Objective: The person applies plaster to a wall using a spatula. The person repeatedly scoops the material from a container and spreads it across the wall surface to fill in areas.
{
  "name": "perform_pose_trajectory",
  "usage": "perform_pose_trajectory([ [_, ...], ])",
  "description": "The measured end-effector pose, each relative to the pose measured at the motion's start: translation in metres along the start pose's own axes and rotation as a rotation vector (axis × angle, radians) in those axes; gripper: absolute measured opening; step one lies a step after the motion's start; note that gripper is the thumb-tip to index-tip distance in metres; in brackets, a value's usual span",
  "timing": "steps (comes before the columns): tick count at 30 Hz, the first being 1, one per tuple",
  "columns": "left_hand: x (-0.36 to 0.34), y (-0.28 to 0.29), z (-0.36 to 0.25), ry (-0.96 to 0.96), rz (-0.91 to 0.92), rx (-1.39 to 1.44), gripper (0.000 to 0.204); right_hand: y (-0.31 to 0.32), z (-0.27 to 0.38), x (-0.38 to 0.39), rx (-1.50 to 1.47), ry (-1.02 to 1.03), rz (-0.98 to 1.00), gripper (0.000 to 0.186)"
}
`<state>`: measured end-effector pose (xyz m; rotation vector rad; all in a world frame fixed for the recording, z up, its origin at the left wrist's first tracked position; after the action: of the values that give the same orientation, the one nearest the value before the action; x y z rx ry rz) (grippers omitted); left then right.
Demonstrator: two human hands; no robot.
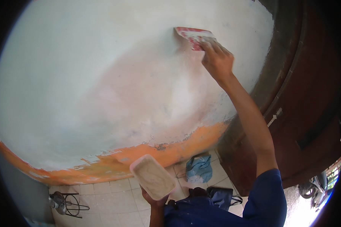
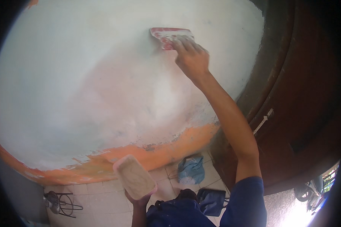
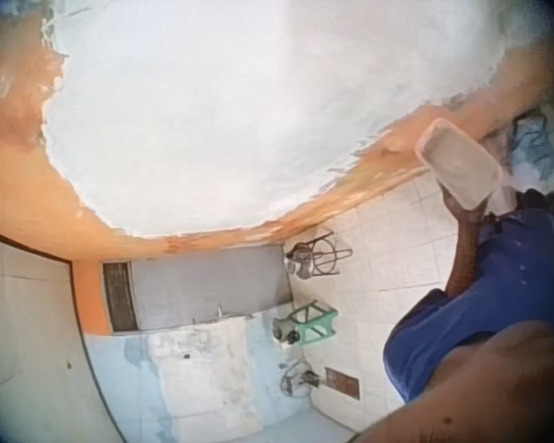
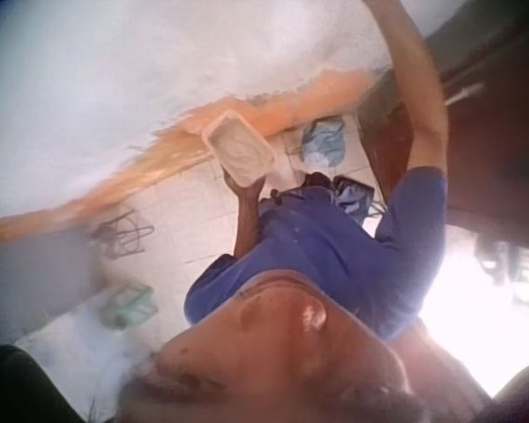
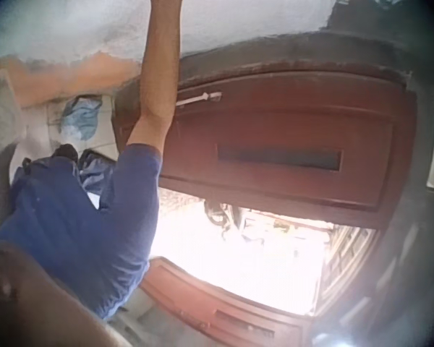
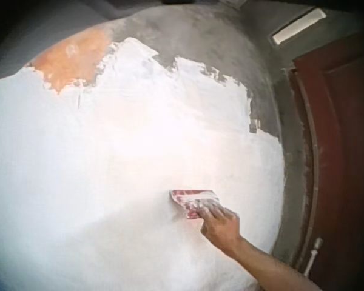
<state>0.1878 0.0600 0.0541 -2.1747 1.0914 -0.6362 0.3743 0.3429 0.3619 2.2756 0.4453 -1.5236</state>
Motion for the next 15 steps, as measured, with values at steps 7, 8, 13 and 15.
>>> perform_pose_trajectory([
  [7, 0.009, -0.01, -0.006, 0.133, -0.084, 0.251, 0.086, -0.03, 0.04, 0.11, -0.149, 0.124, 0.361, 0.033],
  [8, 0.011, -0.016, -0.007, 0.221, -0.136, 0.4, 0.086, -0.03, 0.046, 0.136, -0.184, 0.15, 0.446, 0.033],
  [13, 0.013, -0.037, -0.009, 0.114, -0.124, 0.312, 0.086, 0.003, 0.036, 0.158, -0.271, 0.078, 0.424, 0.049],
  [15, 0.012, -0.04, -0.006, 0.079, -0.126, 0.283, 0.086, 0.027, 0.018, 0.095, -0.202, 0.08, 0.133, 0.049],
])
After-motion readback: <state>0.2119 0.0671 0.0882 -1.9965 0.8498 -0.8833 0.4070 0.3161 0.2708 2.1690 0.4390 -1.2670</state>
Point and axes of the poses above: each hand's wrist, its own x-axis away from the middle knuckle, its own y-axis out of the back of the hand, z = x × y, the point moved 3 cm from there along -x, towards the middle knuckle, and after that the axes turned 1 degree about y, right-handed, at the moved point
